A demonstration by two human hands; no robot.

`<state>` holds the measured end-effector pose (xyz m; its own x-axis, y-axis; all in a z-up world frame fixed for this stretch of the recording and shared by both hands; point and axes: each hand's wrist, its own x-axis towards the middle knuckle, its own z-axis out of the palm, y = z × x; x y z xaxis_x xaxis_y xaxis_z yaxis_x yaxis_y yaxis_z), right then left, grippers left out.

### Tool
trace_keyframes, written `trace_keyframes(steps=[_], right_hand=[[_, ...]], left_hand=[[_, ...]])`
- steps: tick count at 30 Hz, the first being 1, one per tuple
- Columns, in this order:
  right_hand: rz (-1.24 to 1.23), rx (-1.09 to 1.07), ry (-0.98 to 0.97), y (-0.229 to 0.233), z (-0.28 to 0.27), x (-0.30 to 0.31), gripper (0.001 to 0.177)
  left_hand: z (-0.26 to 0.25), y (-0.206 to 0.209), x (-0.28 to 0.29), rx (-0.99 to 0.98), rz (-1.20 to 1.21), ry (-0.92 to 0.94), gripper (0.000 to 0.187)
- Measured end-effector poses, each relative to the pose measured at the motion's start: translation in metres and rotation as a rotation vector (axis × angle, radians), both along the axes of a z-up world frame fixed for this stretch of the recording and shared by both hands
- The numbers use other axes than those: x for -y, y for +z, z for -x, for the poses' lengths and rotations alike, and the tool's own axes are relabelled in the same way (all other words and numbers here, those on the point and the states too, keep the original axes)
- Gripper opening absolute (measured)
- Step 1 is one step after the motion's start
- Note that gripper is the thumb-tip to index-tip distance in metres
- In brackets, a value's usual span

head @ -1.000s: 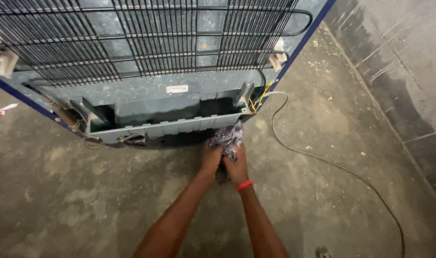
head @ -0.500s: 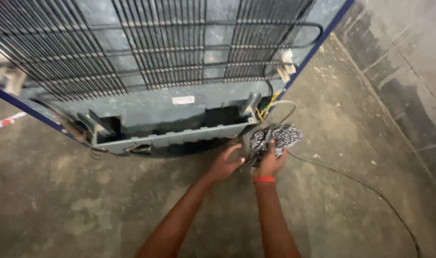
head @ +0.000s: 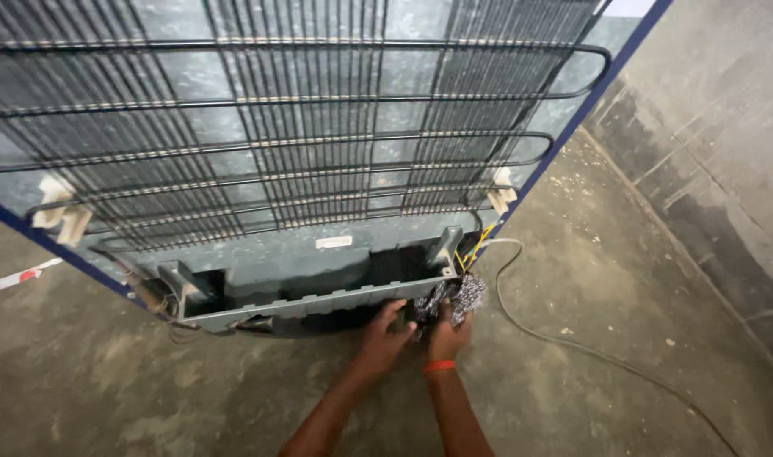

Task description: The person wipes the back and side of a blue refrigerator with a patterned cloth, then wipes a black laptop on a small table. The person uses a cloth to clean the surfaces.

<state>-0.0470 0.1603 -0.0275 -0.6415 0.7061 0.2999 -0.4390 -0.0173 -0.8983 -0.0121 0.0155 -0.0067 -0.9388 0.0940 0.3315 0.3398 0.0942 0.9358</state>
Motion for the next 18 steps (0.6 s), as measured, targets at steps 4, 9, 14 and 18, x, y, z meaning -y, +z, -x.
trace_keyframes(steps=[4,9,14,18], right_hand=[[-0.075,-0.057,-0.035,0.033,0.016,-0.010,0.036],[-0.458,-0.094,0.068,-0.006,0.025,-0.009,0.023],[0.300,0.114,0.268,-0.030,-0.017,0.037,0.028],[0.574,0.232,0.539,0.008,-0.073,0.097,0.041]], left_hand=[[-0.001,0.006,0.021,0.192,-0.096,-0.092,0.062],[0.005,-0.009,0.023,0.202,-0.163,-0.090,0.061],[-0.016,0.015,0.032,0.131,-0.081,-0.047,0.055],[-0.050,0.055,0.055,0.288,0.244,0.196,0.060]])
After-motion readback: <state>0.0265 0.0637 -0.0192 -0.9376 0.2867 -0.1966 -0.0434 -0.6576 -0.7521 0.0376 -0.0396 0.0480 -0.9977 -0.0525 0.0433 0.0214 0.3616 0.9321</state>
